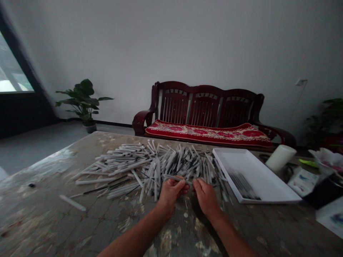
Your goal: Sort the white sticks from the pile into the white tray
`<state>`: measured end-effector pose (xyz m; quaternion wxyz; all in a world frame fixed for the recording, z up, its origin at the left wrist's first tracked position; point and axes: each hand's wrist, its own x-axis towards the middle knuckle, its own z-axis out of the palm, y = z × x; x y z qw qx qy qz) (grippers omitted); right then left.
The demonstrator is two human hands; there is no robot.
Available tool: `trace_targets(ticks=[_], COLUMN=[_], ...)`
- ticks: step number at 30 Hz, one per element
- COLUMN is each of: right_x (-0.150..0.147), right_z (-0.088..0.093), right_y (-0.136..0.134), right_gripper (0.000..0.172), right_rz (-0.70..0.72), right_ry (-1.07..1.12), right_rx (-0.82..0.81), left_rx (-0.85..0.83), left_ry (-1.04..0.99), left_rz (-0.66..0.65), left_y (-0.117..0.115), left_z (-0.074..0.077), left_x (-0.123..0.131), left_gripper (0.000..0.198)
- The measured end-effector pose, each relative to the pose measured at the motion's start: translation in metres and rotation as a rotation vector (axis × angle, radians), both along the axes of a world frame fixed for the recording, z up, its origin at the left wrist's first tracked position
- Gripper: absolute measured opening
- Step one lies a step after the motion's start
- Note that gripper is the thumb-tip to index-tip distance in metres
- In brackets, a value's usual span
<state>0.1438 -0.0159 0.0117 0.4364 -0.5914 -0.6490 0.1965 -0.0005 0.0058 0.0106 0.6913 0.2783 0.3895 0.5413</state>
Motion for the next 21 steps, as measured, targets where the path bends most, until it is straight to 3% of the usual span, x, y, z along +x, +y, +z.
trace_targets(ticks=[7,12,16,18,21], right_x=[-0.001,-0.004,-0.004,-0.006,-0.01], right_z=[-0.001,-0.004,0.001,0.004,0.007], right_y=[0.0,0.001,0.0,-0.002,-0.005], right_gripper=[0.038,0.048,0.046,0.047,0.052], right_rz=[0.056,0.019,0.059,0.078,0.087], right_ry=[0.007,0.092,0.17,0.291,0.521], right_rx=[0.005,-0.064,-0.07,-0.182,-0.487], left_rx=[-0.008,0.0,0.01,0.028,0.066], left_ry=[0.013,0.013,0.009,0.004,0.012], left_rz=[0.008,0.004,-0.014,-0.03,-0.049], left_y=[0.001,0.001,-0.001,-0.002,-0.003], left_z=[-0.001,0.0,0.002,0.002,0.002], left_x=[0.0,0.0,-0.001,-0.001,-0.001], left_gripper=[0.04,0.043,0.045,0.046,0.045])
